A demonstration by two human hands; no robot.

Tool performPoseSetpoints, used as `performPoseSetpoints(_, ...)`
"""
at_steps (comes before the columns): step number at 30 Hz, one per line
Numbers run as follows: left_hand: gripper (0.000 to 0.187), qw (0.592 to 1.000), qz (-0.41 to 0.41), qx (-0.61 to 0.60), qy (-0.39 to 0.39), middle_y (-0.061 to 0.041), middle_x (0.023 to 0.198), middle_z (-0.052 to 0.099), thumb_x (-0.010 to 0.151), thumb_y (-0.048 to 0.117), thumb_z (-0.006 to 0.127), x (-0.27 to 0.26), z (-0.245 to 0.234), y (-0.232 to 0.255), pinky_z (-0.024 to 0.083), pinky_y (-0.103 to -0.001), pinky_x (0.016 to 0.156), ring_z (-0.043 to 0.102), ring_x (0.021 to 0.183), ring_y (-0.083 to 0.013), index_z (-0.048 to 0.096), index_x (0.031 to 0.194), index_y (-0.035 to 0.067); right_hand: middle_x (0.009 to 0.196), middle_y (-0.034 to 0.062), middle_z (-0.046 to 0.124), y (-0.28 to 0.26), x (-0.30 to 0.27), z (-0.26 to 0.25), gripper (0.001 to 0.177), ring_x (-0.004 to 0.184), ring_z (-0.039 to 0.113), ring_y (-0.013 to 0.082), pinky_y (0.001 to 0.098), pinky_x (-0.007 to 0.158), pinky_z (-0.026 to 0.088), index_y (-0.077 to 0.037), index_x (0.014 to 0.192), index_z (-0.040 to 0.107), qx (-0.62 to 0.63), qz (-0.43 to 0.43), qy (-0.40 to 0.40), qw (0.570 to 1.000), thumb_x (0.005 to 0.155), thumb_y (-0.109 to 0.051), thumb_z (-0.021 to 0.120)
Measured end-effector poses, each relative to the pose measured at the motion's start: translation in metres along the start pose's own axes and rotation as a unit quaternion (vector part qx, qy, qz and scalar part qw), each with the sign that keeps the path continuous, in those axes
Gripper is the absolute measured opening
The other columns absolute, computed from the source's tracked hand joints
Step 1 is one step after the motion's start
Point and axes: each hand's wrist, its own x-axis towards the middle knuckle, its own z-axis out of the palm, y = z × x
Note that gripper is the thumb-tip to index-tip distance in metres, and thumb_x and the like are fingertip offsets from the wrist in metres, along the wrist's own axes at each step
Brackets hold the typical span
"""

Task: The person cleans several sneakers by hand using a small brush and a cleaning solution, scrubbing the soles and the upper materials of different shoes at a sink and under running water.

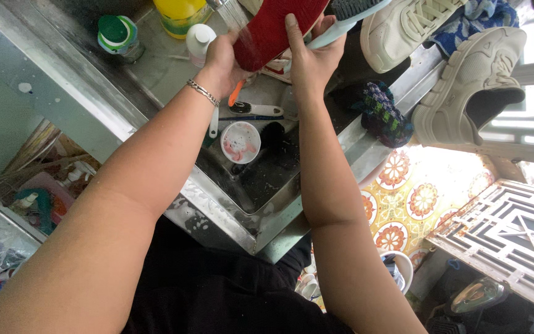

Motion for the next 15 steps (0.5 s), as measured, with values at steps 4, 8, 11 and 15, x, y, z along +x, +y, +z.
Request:
performPoseSetpoints(4, 0.048, 0.999, -0.009, -0.006, -0.031, -0.016, 0.136, 0.066, 0.101, 0.034, 0.038, -0.003, 0.004, 0.004, 0.053, -0.051, 0.105, 0.064, 0.123, -0.0306, 0.06, 0.132, 0.005, 0.108, 0.0055, 0.069, 0.003, 0.002, -0.004, 0.026, 0.104, 0.067, 0.0132, 0.0313, 0.096, 0.055, -0.002, 0.111, 0.054, 0.019, -0.009, 0.019, 1.0, 0.098, -0.005, 0.076)
performPoseSetpoints(8, 0.05, 0.997, -0.067, 0.028, 0.025, -0.013, 0.129, 0.069, 0.092, 0.041, 0.042, -0.018, 0.019, 0.015, 0.058, -0.051, 0.093, 0.069, 0.115, -0.0288, 0.063, 0.127, 0.012, 0.097, 0.0029, 0.058, 0.024, 0.007, -0.02, 0.027, 0.088, 0.056, 0.0108, 0.0273, 0.08, 0.048, -0.001, 0.108, 0.055, -0.008, 0.036, 0.062, 0.997, 0.102, -0.009, 0.08)
performPoseSetpoints(11, 0.05, 0.995, -0.074, 0.062, 0.04, -0.012, 0.128, 0.072, 0.089, 0.043, 0.045, -0.04, 0.031, 0.02, 0.061, -0.051, 0.089, 0.071, 0.112, -0.0284, 0.064, 0.126, 0.015, 0.096, 0.0043, 0.059, 0.032, 0.004, -0.025, 0.026, 0.085, 0.055, 0.0119, 0.0288, 0.077, 0.048, 0.0, 0.11, 0.058, -0.033, 0.113, 0.072, 0.99, 0.104, -0.017, 0.077)
performPoseSetpoints(15, 0.052, 0.997, -0.071, 0.026, -0.007, -0.01, 0.128, 0.072, 0.089, 0.044, 0.048, -0.067, 0.039, 0.027, 0.061, -0.05, 0.092, 0.071, 0.113, -0.0255, 0.064, 0.13, 0.015, 0.112, 0.0031, 0.069, 0.027, 0.006, -0.029, 0.031, 0.102, 0.064, 0.0098, 0.0294, 0.093, 0.052, -0.004, 0.122, 0.058, 0.008, 0.176, 0.028, 0.984, 0.103, -0.027, 0.067)
